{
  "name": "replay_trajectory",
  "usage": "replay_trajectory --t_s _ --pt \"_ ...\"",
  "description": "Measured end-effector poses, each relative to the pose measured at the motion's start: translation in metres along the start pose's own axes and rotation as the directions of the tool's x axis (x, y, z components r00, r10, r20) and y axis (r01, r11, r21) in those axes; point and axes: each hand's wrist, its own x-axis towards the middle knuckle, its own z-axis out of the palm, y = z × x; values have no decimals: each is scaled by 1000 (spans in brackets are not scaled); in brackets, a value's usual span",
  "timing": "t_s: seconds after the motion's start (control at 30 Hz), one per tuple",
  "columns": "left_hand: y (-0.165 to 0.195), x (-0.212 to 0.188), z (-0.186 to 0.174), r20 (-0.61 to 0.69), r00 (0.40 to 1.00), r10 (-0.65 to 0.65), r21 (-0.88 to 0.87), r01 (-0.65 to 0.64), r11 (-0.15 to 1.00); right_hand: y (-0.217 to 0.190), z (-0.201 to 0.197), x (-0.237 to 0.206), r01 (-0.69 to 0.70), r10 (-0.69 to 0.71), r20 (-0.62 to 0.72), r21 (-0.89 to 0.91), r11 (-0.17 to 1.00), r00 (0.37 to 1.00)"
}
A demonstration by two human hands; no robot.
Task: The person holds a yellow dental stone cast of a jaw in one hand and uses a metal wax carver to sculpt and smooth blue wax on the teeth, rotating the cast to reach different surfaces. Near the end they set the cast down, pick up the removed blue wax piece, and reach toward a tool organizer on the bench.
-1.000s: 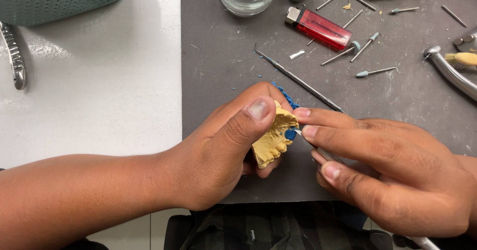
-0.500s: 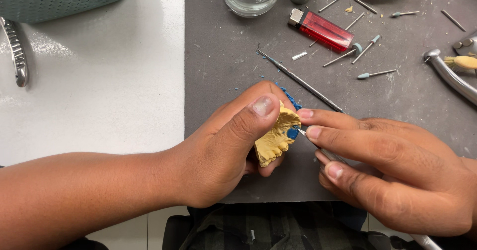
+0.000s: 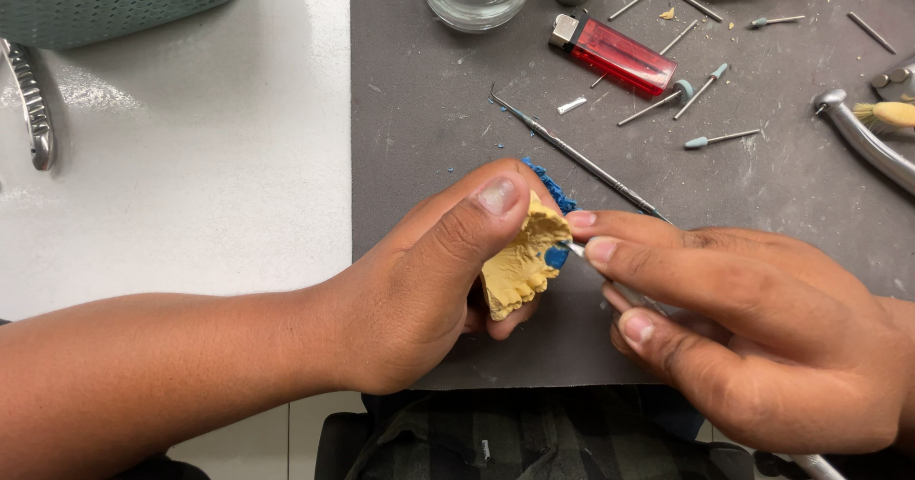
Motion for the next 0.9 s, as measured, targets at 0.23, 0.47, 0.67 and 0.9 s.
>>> replay_trajectory --t_s 0.23,0.47,0.67,0.9 --pt "0 1 0 2 1000 10 3 -10 1000 -4 2 -11 -122 122 36 11 992 992" --pt "-1 6 -3 -85 996 36 -45 -40 998 2 -4 2 -316 314 32 102 943 949" --pt "7 2 -4 -206 964 170 -123 -198 972 3 -16 -1 -393 465 -212 309 866 859" --pt "8 -2 4 -171 964 202 -46 -213 976 1 -18 5 -323 580 -233 644 693 780"
